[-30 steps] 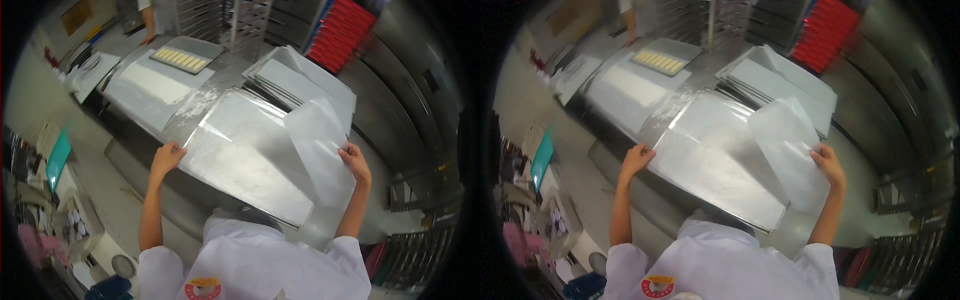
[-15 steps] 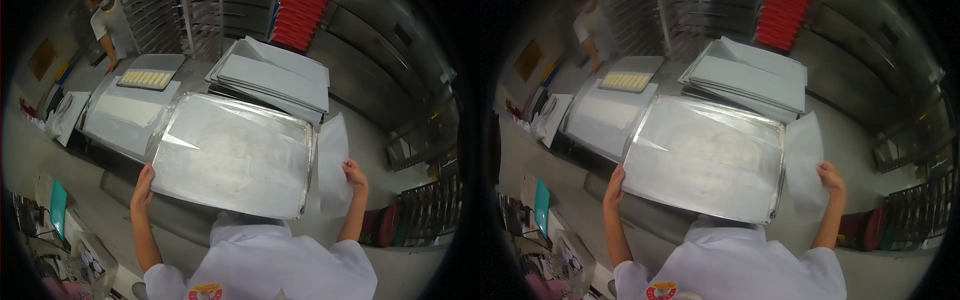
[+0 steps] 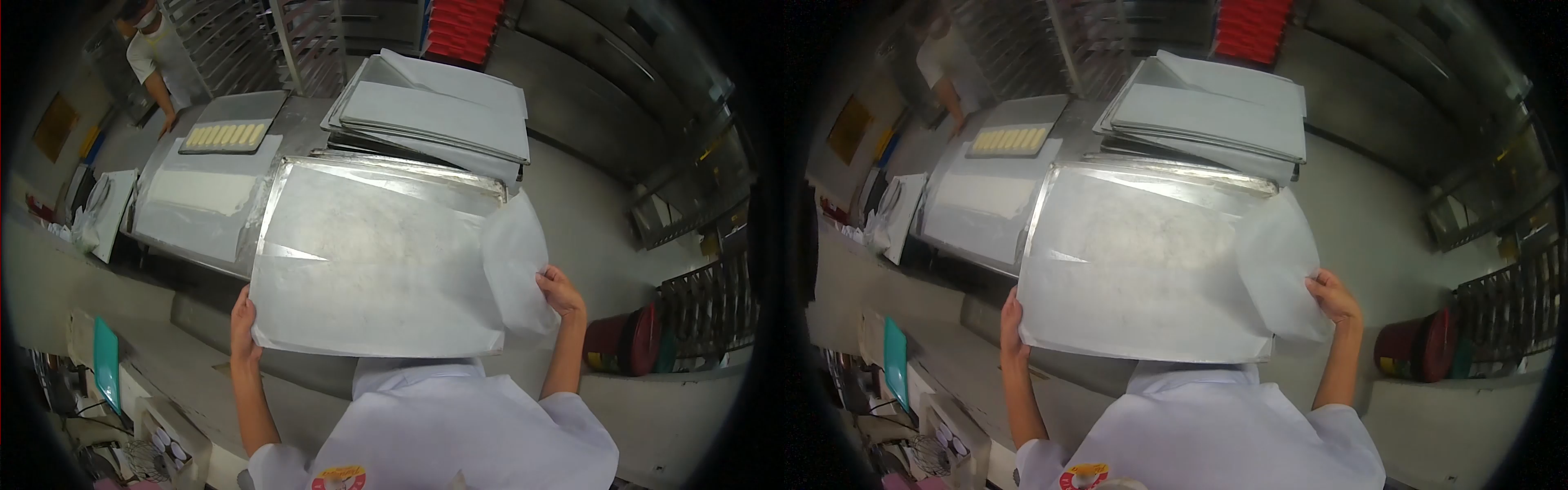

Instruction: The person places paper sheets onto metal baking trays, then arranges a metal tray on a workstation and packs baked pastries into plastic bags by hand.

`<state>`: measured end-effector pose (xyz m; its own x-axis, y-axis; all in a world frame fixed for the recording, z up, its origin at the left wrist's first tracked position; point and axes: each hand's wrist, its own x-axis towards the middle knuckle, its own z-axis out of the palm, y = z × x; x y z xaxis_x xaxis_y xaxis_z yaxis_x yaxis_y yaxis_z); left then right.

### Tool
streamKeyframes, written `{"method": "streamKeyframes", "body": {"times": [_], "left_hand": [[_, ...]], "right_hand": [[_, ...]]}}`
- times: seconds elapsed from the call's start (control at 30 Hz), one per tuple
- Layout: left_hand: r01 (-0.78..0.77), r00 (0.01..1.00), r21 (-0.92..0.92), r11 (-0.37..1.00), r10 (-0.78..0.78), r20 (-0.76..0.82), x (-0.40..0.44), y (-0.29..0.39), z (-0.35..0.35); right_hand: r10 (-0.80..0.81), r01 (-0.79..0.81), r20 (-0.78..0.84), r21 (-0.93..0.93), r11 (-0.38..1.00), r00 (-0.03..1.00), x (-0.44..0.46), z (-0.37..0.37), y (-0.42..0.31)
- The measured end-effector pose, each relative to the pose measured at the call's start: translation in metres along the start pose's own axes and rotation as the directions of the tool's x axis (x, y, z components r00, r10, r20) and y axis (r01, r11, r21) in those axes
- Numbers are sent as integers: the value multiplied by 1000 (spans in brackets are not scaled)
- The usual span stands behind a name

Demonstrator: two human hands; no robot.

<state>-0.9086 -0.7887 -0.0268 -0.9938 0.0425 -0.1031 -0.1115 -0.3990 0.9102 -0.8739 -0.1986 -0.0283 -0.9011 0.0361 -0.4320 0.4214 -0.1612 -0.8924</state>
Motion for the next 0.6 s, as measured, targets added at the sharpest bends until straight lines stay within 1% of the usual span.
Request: {"method": "streamKeyframes", "body": {"times": [0.13, 0.2, 0.23, 0.3, 0.33, 0.4, 0.43, 0.47, 0.53, 0.6], "left_hand": [[6, 1000, -36, 999, -6, -14, -7, 7, 15], [32, 999, -103, 994, -35, -28, -6, 10, 20], [42, 999, -98, 994, -43, -18, -5, 13, 25], [37, 995, -74, 997, -43, -86, 4, 23, 38], [45, 996, -73, 996, -50, -79, 12, 29, 45], [3, 999, -74, 997, -6, -34, 37, 39, 59], [6, 999, -96, 995, -10, -42, 52, 41, 65], [7, 998, -116, 993, -13, -56, 68, 44, 70], [-18, 1000, -67, 998, 18, -2, 104, 57, 92], [-27, 998, -67, 997, 31, 51, 143, 65, 108]], "right_hand": [[-6, 4, -42, -28, 1000, 999, -11, 6, 1], [-120, 112, -179, -55, 992, 977, -17, 5, 2], [-117, 109, -191, -48, 993, 975, -20, 2, 1], [-170, 192, -243, 71, 979, 955, -24, -10, -4], [-193, 233, -270, 126, 964, 943, -26, -19, -7], [-233, 311, -316, 225, 923, 920, -32, -38, -12], [-223, 300, -311, 226, 927, 924, -36, -51, -14], [-319, 388, -317, 183, 904, 893, -38, -67, -14], [-428, 477, -303, 106, 873, 851, -43, -76, -23], [-444, 481, -282, 72, 874, 850, -59, -80, -29]]}}
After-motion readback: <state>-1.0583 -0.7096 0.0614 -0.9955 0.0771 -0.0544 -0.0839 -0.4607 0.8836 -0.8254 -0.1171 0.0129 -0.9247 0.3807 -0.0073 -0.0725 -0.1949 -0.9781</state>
